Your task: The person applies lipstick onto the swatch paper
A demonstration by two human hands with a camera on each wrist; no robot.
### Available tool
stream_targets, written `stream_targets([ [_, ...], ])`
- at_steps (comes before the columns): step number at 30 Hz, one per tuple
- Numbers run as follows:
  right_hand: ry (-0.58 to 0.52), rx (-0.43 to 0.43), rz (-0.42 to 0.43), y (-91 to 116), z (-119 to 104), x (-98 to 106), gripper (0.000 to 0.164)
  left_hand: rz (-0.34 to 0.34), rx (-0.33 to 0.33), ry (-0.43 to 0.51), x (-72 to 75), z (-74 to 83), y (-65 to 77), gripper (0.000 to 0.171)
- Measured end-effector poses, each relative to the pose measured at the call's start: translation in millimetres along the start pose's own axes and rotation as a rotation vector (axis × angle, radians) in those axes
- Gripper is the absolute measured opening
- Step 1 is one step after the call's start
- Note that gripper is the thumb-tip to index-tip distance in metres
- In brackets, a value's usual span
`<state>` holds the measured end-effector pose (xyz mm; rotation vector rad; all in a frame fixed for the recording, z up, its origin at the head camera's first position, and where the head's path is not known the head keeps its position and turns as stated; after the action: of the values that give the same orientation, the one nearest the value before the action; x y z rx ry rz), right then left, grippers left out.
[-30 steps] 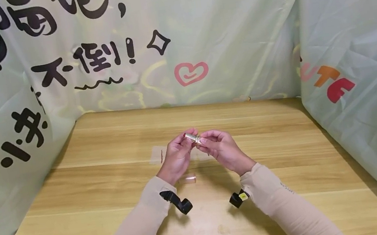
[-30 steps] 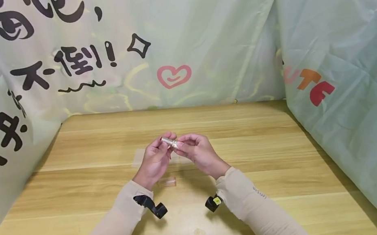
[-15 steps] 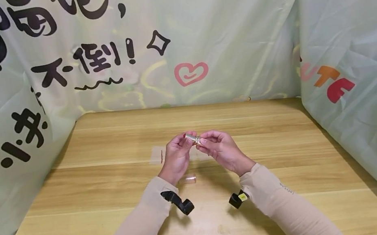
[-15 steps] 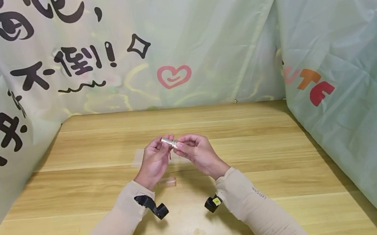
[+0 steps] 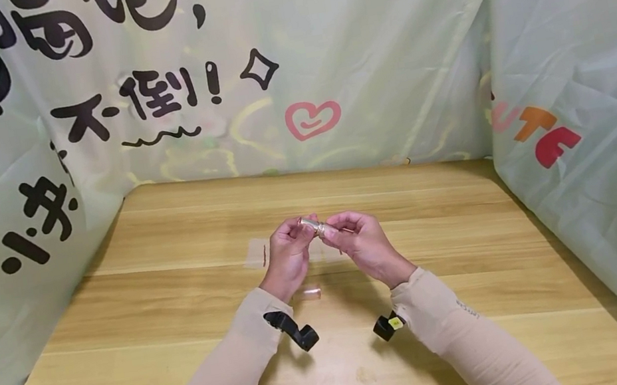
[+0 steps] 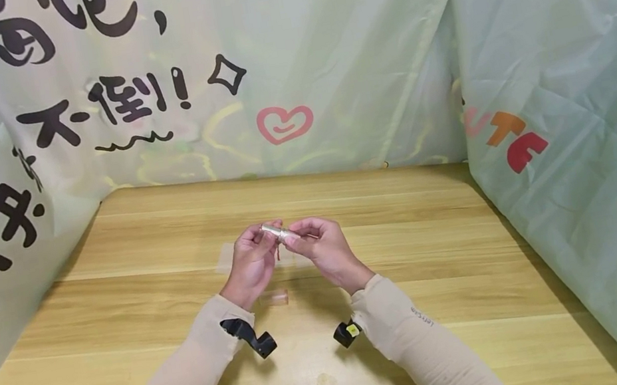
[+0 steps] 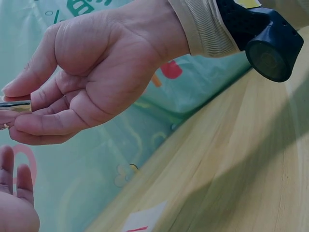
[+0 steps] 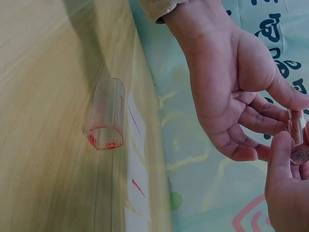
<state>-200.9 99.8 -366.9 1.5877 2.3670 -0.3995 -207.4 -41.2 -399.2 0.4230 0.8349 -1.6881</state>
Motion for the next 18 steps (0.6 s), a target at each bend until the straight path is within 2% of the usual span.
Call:
stream_targets([
  [12, -0.005, -0.004, -0.009, 1.5, -0.8, 1.5, 0.026, -0.048, -0.005, -0.004, -0.3, -2.2, 1.2, 0.022],
  [18, 0.006, -0.007, 0.000, 2.9, -4.0, 2.9, 0.024, -0.074, 0.011, 0.006, -0.2, -2.5, 1.6, 0.025],
])
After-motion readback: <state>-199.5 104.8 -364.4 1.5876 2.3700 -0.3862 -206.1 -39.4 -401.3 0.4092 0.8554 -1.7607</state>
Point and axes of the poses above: each hand's wrist, its own y-axis away from the middle knuckle, its own x-axis out of the back of the hand, z = x × y, the point moved 2 cm from there along -y, towards the middle knuckle, and after that the axes turned 6 degrees about -z, right-handed, at the moved point
